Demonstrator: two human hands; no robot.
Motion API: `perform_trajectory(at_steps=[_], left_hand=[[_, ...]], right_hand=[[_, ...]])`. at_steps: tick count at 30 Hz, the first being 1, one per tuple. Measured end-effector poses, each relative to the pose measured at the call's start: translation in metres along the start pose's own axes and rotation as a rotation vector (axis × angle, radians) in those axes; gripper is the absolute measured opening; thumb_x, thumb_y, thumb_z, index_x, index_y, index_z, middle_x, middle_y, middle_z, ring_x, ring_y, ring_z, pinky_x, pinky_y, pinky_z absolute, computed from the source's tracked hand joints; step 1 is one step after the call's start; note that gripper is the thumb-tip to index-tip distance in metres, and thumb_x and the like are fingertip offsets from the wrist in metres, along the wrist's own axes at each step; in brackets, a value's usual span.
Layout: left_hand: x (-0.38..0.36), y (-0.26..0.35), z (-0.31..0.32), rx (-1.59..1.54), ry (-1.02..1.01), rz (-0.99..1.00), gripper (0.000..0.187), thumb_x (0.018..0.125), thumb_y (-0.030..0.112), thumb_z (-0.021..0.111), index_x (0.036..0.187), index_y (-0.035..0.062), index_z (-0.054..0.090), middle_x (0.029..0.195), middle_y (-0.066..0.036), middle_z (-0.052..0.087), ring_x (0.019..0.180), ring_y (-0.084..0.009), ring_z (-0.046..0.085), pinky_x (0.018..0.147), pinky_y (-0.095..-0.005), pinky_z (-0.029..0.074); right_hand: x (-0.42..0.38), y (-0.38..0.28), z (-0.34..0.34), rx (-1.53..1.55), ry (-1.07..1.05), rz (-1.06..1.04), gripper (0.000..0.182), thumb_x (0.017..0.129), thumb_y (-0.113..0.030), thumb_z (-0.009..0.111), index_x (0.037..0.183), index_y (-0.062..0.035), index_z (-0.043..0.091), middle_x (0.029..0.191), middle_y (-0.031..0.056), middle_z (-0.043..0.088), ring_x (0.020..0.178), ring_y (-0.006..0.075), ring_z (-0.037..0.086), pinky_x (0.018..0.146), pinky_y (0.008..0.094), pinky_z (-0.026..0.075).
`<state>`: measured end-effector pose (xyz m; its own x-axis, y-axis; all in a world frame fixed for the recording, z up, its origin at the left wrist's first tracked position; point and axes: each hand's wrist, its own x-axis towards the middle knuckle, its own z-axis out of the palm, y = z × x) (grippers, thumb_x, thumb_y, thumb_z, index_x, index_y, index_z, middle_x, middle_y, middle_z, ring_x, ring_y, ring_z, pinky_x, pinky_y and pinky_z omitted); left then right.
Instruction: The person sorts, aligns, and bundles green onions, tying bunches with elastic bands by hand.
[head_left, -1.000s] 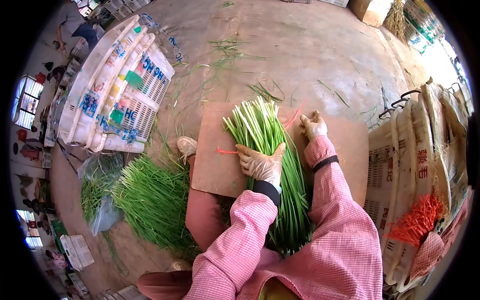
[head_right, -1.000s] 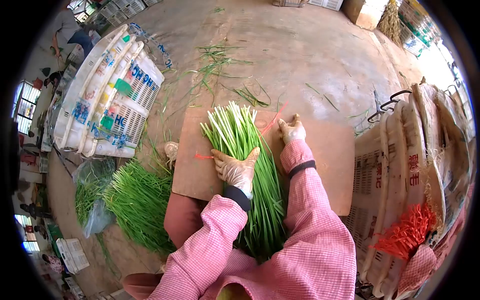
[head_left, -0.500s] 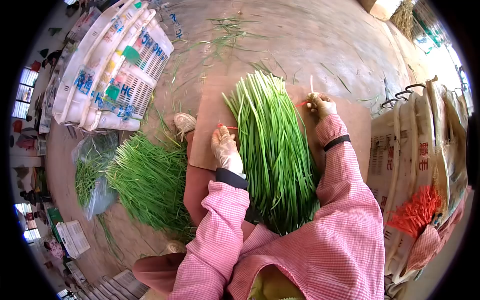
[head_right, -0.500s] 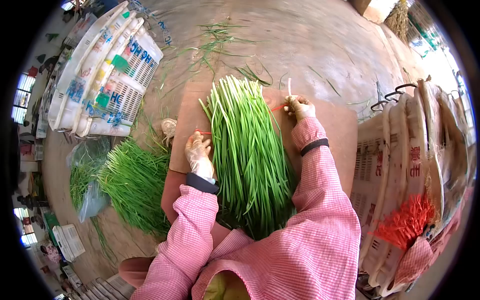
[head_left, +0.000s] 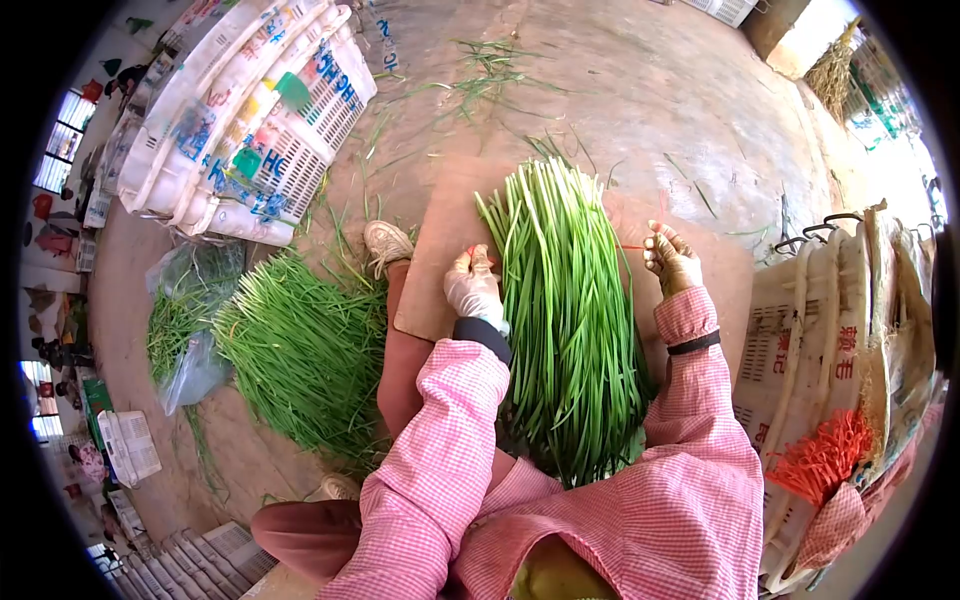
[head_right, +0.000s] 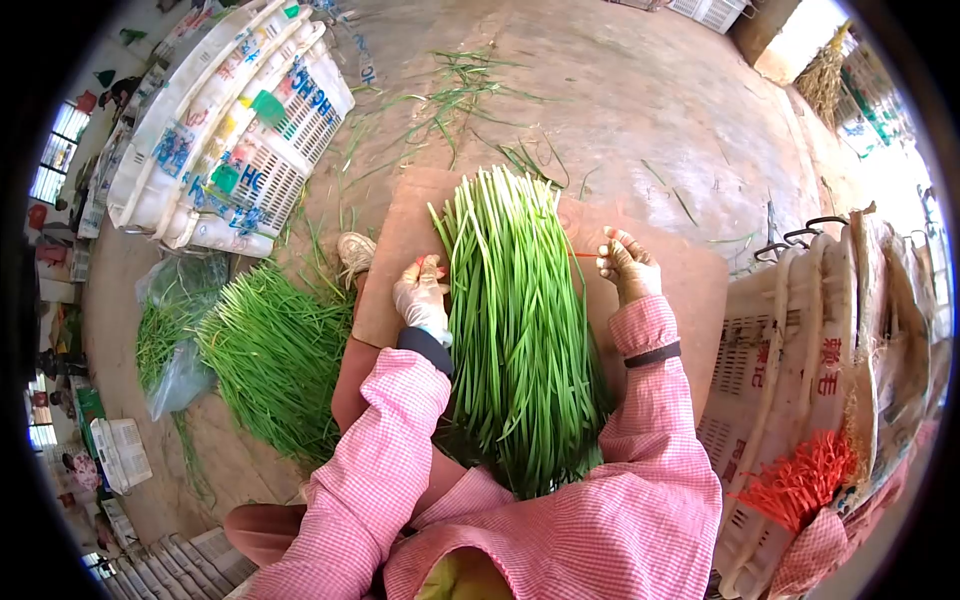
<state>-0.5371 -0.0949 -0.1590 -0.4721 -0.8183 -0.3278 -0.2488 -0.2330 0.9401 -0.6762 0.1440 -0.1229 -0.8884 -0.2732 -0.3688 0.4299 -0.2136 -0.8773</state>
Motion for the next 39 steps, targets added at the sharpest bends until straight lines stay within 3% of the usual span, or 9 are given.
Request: perform_trajectory(at_steps=[3,8,9,10,11,12,16,23,39], left_hand=[[-0.021,-0.008,-0.005,-0.306,-0.141,-0.043,0.026,0.087,0.015,0.051,0.108,0.0006,0.055,0.083,-0.003,0.058,0.062,-0.0060,0.046,0.056,-0.0194,0.039],[-0.025,-0.022,0.019,-0.024,-0.039,0.270,0.018,0.085,0.012,0.052,0.093,-0.0027,0.059,0.081,-0.007,0.060,0.074,-0.0136,0.054,0.070,-0.0272,0.044],[-0.024,-0.024,0.023,0.038,-0.039,0.335,0.017,0.084,0.010,0.052,0.092,-0.0032,0.059,0.081,-0.008,0.060,0.074,-0.0140,0.055,0.070,-0.0274,0.044],[-0.023,-0.023,0.026,0.102,-0.038,0.399,0.016,0.084,0.009,0.051,0.090,-0.0038,0.058,0.080,-0.009,0.059,0.074,-0.0144,0.055,0.070,-0.0276,0.044],[-0.021,-0.023,0.025,-0.506,-0.343,0.231,0.014,0.082,0.005,0.050,0.089,-0.0027,0.059,0.082,-0.008,0.060,0.074,-0.0150,0.055,0.070,-0.0280,0.044],[-0.021,-0.016,0.023,-1.079,-0.539,-0.079,0.013,0.081,0.002,0.050,0.089,-0.0017,0.060,0.083,-0.006,0.060,0.074,-0.0156,0.056,0.071,-0.0285,0.045],[-0.035,0.009,0.012,-0.272,-0.179,-0.061,0.015,0.083,0.001,0.051,0.094,-0.0013,0.061,0.084,-0.003,0.059,0.075,-0.0120,0.054,0.070,-0.0213,0.043],[-0.020,0.008,0.012,-0.542,-0.196,-0.455,0.015,0.083,0.009,0.055,0.096,0.0026,0.061,0.075,0.000,0.060,0.057,-0.0060,0.051,0.049,-0.0163,0.037],[-0.042,0.018,0.011,-0.481,-0.227,-0.264,0.018,0.084,0.008,0.053,0.098,-0.0019,0.059,0.088,-0.005,0.060,0.076,-0.0109,0.055,0.071,-0.0219,0.045]], right_hand=[[-0.025,-0.015,0.018,-0.132,-0.084,-0.053,0.021,0.082,-0.013,0.058,0.098,0.0004,0.059,0.072,0.0047,0.060,0.054,0.0088,0.053,0.047,0.0191,0.042],[-0.056,-0.045,0.104,-0.697,-0.491,-0.193,0.015,0.078,-0.001,0.059,0.092,0.0013,0.062,0.079,0.0057,0.064,0.063,0.0094,0.057,0.053,0.0181,0.048],[-0.042,-0.021,0.113,-0.227,-0.618,-0.078,0.014,0.077,-0.002,0.060,0.091,0.0001,0.063,0.081,0.0084,0.064,0.068,0.0164,0.060,0.060,0.0218,0.050],[-0.049,-0.035,0.132,-1.035,-0.768,-0.602,0.015,0.077,-0.005,0.060,0.091,-0.0042,0.064,0.082,0.0118,0.063,0.074,0.0236,0.061,0.067,0.0260,0.050],[-0.050,-0.032,0.151,-1.187,-0.848,-0.592,0.016,0.076,-0.014,0.060,0.092,-0.0096,0.064,0.082,0.0141,0.062,0.077,0.0283,0.059,0.069,0.0295,0.048],[-0.050,-0.019,0.162,-1.249,-0.856,-0.552,0.016,0.076,-0.016,0.057,0.089,-0.0115,0.065,0.081,0.0135,0.061,0.077,0.0303,0.059,0.068,0.0322,0.047],[-0.030,0.006,0.168,-1.447,-0.735,-0.477,0.015,0.075,-0.015,0.054,0.085,-0.0104,0.064,0.078,0.0142,0.061,0.077,0.0314,0.059,0.066,0.0344,0.047],[-0.029,-0.003,0.151,-1.329,-0.586,-0.382,0.013,0.074,-0.012,0.056,0.081,-0.0035,0.064,0.069,0.0153,0.061,0.064,0.0277,0.060,0.059,0.0327,0.048],[-0.043,0.002,0.170,-1.613,-0.570,-0.511,0.014,0.072,-0.014,0.052,0.075,-0.0049,0.062,0.071,0.0170,0.060,0.068,0.0331,0.058,0.062,0.0397,0.047]])
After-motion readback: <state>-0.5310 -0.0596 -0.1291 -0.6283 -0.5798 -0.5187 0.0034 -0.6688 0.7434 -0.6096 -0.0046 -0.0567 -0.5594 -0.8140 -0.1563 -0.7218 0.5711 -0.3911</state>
